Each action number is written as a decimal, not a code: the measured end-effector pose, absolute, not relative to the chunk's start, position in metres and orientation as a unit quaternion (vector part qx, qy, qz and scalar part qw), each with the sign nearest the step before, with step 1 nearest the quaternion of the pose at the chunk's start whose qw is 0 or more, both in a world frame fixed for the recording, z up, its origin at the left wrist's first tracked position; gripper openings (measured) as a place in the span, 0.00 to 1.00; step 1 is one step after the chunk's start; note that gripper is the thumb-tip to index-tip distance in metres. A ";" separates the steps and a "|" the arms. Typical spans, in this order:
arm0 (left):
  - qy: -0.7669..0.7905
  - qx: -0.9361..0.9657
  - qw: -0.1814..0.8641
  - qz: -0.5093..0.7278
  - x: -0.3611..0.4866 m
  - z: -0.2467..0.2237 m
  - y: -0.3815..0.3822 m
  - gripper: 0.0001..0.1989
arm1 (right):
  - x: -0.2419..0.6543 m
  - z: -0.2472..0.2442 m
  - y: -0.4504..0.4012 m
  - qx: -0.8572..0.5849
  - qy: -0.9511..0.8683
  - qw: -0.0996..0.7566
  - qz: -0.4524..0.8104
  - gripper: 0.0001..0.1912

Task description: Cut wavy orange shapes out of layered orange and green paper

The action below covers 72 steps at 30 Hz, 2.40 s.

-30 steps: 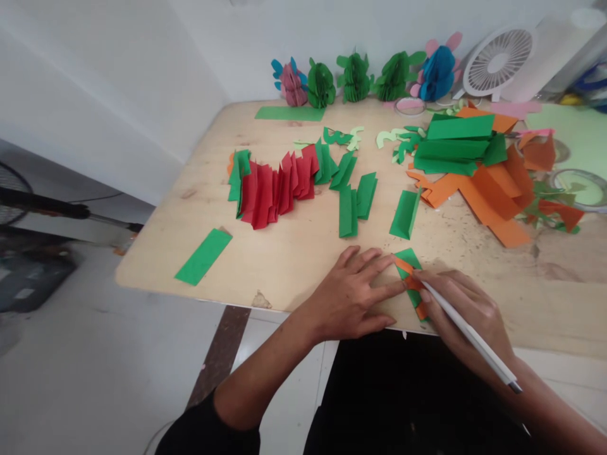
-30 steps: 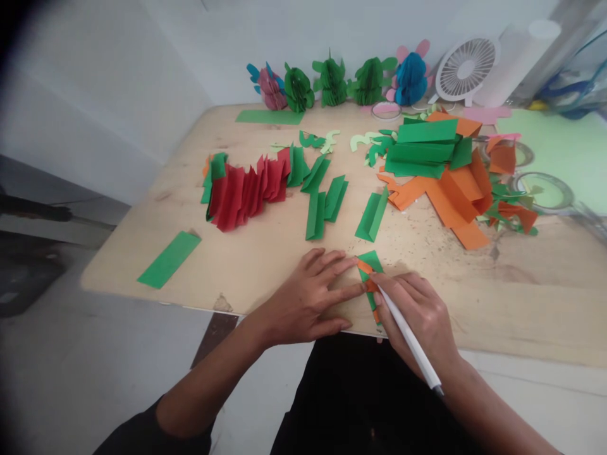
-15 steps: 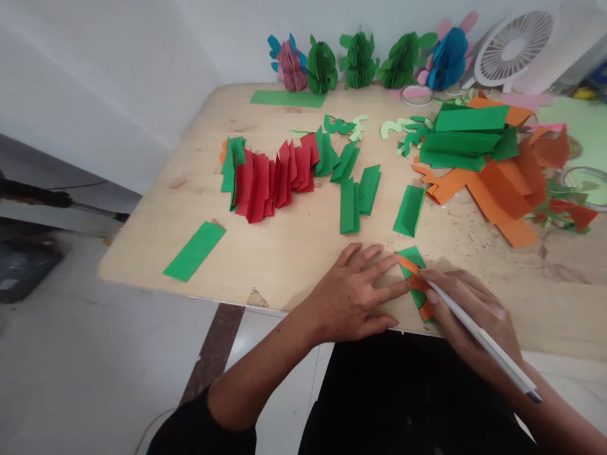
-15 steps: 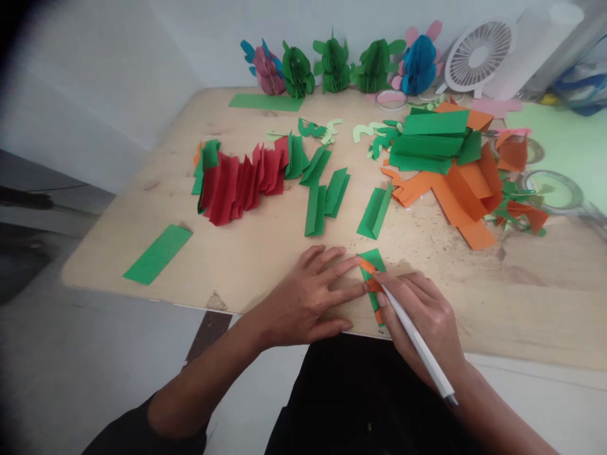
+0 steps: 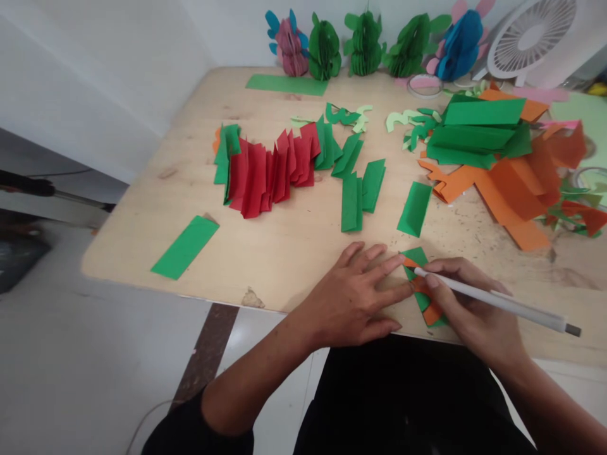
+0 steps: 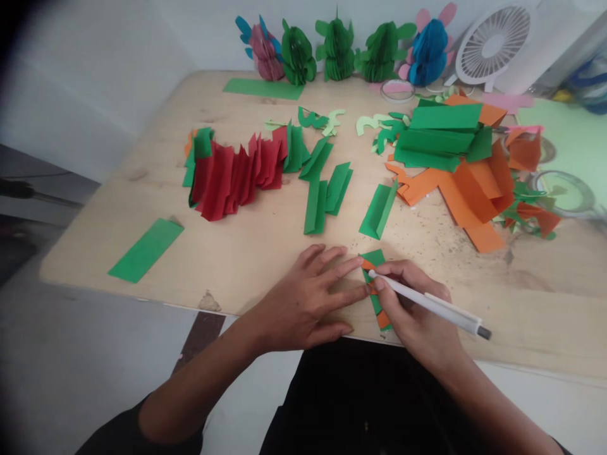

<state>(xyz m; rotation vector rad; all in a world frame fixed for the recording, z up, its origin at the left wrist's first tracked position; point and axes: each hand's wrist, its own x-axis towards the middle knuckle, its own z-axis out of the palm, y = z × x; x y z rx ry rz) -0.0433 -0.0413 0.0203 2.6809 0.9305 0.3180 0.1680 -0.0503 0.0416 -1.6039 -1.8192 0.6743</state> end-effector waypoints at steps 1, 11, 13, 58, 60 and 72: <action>0.323 0.929 0.142 0.110 -0.043 0.020 -0.041 0.30 | 0.168 0.041 -0.050 -0.603 -0.693 0.307 0.249 0.08; 0.324 0.928 0.143 0.111 -0.043 0.019 -0.042 0.28 | 0.171 0.035 -0.051 -0.592 -0.718 0.294 0.219 0.07; 0.324 0.929 0.143 0.110 -0.044 0.020 -0.041 0.29 | 0.171 0.034 -0.052 -0.591 -0.721 0.288 0.220 0.08; 0.322 0.929 0.144 0.112 -0.043 0.020 -0.041 0.29 | 0.169 0.036 -0.055 -0.575 -0.739 0.300 0.182 0.05; 0.322 0.929 0.143 0.112 -0.043 0.020 -0.041 0.29 | 0.169 0.036 -0.055 -0.577 -0.736 0.302 0.183 0.05; 0.321 0.929 0.141 0.119 -0.043 0.018 -0.041 0.29 | 0.168 0.038 -0.057 -0.578 -0.739 0.300 0.174 0.05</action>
